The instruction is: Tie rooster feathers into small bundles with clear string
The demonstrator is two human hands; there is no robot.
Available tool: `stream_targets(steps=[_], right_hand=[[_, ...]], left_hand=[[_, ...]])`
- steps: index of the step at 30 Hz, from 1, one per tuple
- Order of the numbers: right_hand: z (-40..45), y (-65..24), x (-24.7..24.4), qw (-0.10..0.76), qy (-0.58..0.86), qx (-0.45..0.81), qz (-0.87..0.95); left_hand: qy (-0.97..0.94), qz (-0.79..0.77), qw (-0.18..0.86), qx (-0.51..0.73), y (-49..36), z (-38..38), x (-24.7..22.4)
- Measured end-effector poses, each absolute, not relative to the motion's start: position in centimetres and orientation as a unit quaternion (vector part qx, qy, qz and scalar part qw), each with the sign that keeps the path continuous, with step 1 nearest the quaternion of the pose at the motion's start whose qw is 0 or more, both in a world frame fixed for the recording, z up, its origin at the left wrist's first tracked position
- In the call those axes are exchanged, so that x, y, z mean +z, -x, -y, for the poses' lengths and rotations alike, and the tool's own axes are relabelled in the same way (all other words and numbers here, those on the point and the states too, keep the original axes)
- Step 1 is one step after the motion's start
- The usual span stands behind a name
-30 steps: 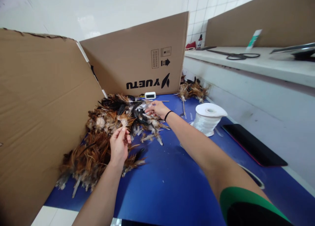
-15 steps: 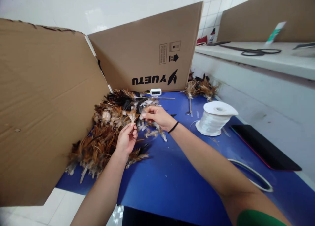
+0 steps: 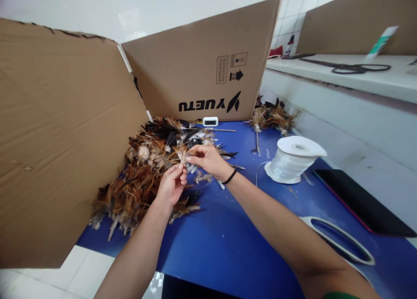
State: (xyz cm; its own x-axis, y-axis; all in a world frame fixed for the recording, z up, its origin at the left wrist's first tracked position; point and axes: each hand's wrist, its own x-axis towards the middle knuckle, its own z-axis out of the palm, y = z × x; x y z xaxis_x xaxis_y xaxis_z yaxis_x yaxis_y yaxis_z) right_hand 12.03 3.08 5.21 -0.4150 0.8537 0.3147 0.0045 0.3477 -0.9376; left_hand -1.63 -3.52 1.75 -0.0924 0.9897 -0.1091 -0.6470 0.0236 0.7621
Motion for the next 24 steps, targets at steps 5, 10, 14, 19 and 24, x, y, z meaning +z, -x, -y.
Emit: stream_targets(steps=[5, 10, 14, 19, 24], right_hand=[[-2.9, -11.9, 5.0, 0.445, 0.302, 0.484, 0.690], [-2.9, -11.8, 4.7, 0.446, 0.299, 0.473, 0.699], [-2.8, -11.9, 4.8, 0.434, 0.304, 0.464, 0.710], [-3.9, -12.2, 4.4, 0.433, 0.330, 0.439, 0.715], [-5.8, -12.6, 2.8, 0.382, 0.391, 0.293, 0.784]], left_hand=[[-0.262, -0.356, 0.620, 0.648, 1.7, 3.5, 1.6], [-0.277, -0.361, 0.614, 0.645, 1.7, 3.5, 1.5], [-0.293, -0.368, 0.603, 0.644, 1.6, 3.5, 1.4], [-0.298, -0.371, 0.550, 0.686, 1.8, 3.5, 1.9], [-0.260, -0.336, 0.457, 0.781, 3.1, 3.7, 3.4]])
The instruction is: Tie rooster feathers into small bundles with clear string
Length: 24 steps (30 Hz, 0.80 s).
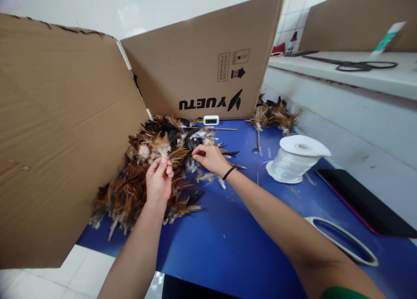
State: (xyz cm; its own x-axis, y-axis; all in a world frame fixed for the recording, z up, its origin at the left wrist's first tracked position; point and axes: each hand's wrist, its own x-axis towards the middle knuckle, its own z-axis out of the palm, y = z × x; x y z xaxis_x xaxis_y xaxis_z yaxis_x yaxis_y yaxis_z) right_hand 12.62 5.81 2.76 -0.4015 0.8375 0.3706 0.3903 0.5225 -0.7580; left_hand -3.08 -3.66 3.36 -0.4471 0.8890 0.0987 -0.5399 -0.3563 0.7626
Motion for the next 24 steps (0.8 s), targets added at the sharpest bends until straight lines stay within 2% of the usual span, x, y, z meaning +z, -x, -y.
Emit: stream_targets(steps=[3, 9, 13, 18, 24], right_hand=[[-6.6, -12.0, 2.2, 0.335, 0.397, 0.222, 0.825], [-8.8, -8.4, 2.3, 0.324, 0.355, 0.120, 0.869], [-10.3, -6.0, 2.3, 0.279, 0.325, 0.083, 0.900], [-10.5, -4.1, 3.3, 0.322, 0.352, 0.143, 0.867], [-11.2, -1.8, 3.9, 0.270, 0.462, 0.255, 0.806]], left_hand=[[-0.238, -0.316, 0.412, 0.821, 3.9, 3.9, 4.1], [-0.211, -0.303, 0.368, 0.853, 4.6, 4.1, 4.6], [-0.191, -0.299, 0.343, 0.870, 5.2, 4.1, 4.9], [-0.163, -0.285, 0.321, 0.889, 6.0, 4.3, 5.4], [-0.158, -0.289, 0.328, 0.885, 5.9, 4.3, 5.3]])
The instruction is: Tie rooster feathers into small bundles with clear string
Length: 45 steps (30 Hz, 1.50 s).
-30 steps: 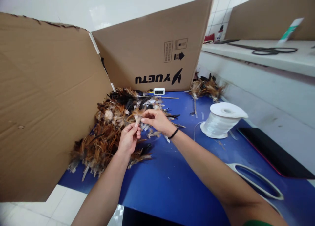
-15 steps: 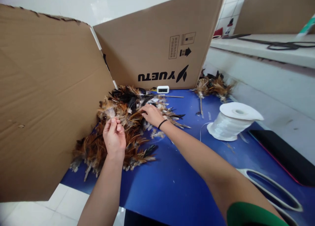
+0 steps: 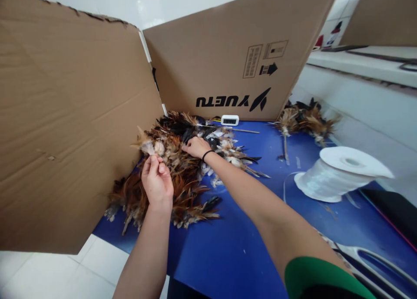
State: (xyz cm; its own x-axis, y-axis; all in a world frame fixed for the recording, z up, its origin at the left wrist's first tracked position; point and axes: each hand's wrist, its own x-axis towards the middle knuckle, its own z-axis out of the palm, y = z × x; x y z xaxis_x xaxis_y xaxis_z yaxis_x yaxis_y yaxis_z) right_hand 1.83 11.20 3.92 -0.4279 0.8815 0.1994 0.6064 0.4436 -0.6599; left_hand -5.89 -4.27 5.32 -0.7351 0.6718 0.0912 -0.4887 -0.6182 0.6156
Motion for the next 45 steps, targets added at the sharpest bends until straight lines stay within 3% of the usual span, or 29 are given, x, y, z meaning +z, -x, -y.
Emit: stream_targets(steps=[8, 14, 19, 27, 45], right_hand=[[-11.4, -3.3, 3.3, 0.345, 0.436, 0.391, 0.733], [-9.0, -6.4, 4.6, 0.426, 0.363, 0.585, 0.588], [-5.5, -8.0, 6.3, 0.436, 0.309, 0.665, 0.521], [-1.3, -7.9, 7.4, 0.452, 0.299, 0.654, 0.527], [-1.2, -7.3, 6.8, 0.498, 0.334, 0.554, 0.578]], left_hand=[[-0.160, -0.306, 0.335, 0.877, 5.5, 4.0, 5.0], [-0.184, -0.328, 0.357, 0.855, 4.9, 3.7, 4.6], [-0.225, -0.351, 0.386, 0.823, 3.9, 3.6, 3.9], [-0.283, -0.376, 0.398, 0.787, 2.9, 3.5, 3.0], [-0.333, -0.431, 0.351, 0.762, 2.6, 3.4, 2.3]])
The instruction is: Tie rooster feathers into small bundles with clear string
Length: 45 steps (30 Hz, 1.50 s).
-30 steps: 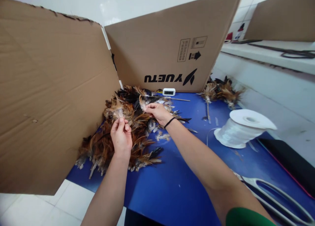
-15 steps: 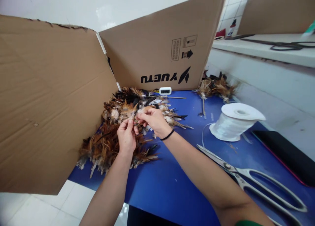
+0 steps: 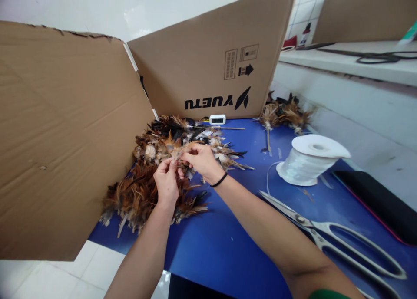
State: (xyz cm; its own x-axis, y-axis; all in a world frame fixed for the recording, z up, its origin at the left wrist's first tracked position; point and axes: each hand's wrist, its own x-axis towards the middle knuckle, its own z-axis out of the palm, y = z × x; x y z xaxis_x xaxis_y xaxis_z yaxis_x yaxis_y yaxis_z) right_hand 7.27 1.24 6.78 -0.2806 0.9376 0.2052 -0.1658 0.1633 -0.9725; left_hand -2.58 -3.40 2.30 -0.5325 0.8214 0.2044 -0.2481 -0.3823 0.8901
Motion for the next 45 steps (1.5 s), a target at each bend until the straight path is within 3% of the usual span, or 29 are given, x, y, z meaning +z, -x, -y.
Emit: stream_targets(steps=[27, 34, 38, 41, 45], right_hand=[[-1.4, -8.0, 5.9, 0.474, 0.362, 0.408, 0.691], [-3.0, -10.0, 7.4, 0.453, 0.302, 0.410, 0.732], [-7.4, -13.4, 7.7, 0.503, 0.420, 0.346, 0.671], [-11.3, -15.9, 6.4, 0.462, 0.506, 0.275, 0.675], [-14.4, -17.6, 4.5, 0.319, 0.590, 0.170, 0.722]], left_hand=[[-0.364, -0.464, 0.342, 0.732, 2.7, 3.4, 1.9], [-0.330, -0.429, 0.367, 0.757, 2.9, 3.2, 2.4], [-0.303, -0.417, 0.373, 0.772, 3.1, 3.2, 2.8], [-0.282, -0.407, 0.387, 0.778, 3.2, 3.1, 3.0], [-0.253, -0.402, 0.411, 0.778, 3.1, 3.2, 3.0]])
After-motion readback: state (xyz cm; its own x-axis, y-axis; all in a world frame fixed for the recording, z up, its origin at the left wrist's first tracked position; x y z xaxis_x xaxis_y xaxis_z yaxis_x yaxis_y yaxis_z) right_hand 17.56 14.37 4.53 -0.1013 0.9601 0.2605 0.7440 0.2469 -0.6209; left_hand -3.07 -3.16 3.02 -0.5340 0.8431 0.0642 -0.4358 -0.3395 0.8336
